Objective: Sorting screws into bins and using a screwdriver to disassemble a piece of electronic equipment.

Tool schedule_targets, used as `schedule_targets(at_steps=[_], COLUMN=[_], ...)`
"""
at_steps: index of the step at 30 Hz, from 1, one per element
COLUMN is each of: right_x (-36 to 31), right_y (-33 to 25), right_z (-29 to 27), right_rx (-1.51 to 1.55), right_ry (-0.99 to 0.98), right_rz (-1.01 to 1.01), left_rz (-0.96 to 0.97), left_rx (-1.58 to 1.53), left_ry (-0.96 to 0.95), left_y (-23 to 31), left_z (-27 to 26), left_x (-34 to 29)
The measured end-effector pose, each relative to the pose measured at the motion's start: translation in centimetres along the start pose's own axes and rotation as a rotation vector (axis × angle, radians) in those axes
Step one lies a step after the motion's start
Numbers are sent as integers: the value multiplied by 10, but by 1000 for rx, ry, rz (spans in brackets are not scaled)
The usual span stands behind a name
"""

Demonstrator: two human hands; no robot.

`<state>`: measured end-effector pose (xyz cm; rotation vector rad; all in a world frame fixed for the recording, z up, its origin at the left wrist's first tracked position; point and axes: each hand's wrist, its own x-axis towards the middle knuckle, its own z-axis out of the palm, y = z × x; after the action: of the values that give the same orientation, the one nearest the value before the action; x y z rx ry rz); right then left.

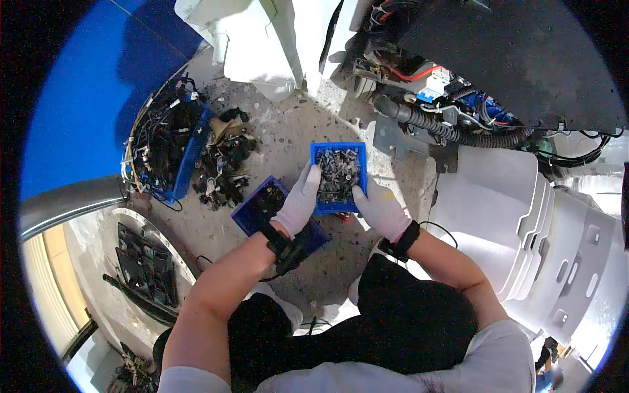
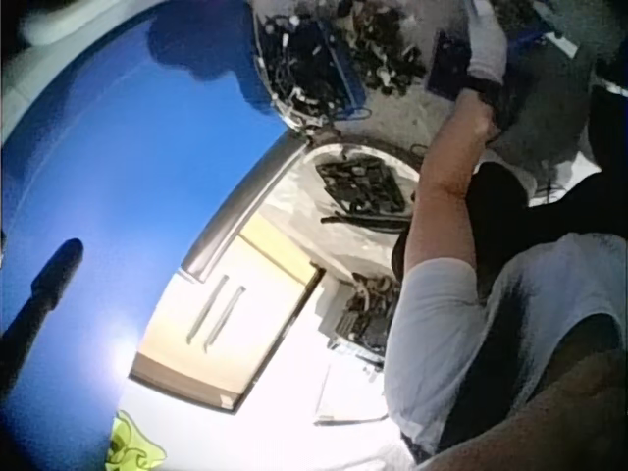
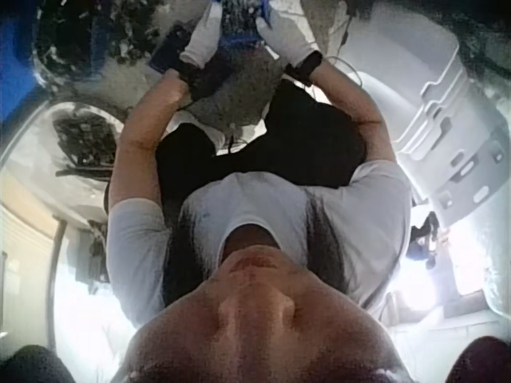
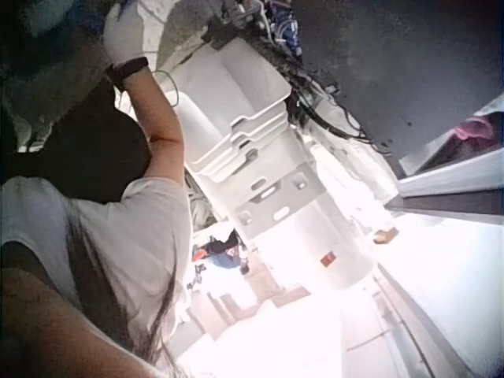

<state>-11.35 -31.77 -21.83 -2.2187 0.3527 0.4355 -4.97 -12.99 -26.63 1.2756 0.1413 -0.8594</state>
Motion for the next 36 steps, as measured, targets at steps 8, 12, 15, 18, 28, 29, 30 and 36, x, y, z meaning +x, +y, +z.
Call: schedule_targets(at_steps=[8,12,15,18,28,29,30,36], right_x=[-17,-5,-14,-17,2,2,1,-16], right_y=[-22,-19,-26,-29,-66,-69,-71,-68], right_z=[-20,-21,-25,-28,-56,-56,-56,-53], right_rx=[-65,23,9,-19,-432,-474,-515,-534], right_ry=[111,-25,-39,152,370,369,367,230], right_rz=[-103,-29,-2,-91,-532,-528,-524,-510], left_rz=[257,61,77,114,283,254,225,173], left_rx=[143,17,-70,-150,-11,-46,-81,-181], left_ry=[2,0,-132,-24,-11,-25,-38,-48], left_y=[34,36,46,39,57,60,63,56], left_z=[21,19,17,23,34,36,36,24], left_x=[-21,-15,-19,-20,-22,-23,-24,-17])
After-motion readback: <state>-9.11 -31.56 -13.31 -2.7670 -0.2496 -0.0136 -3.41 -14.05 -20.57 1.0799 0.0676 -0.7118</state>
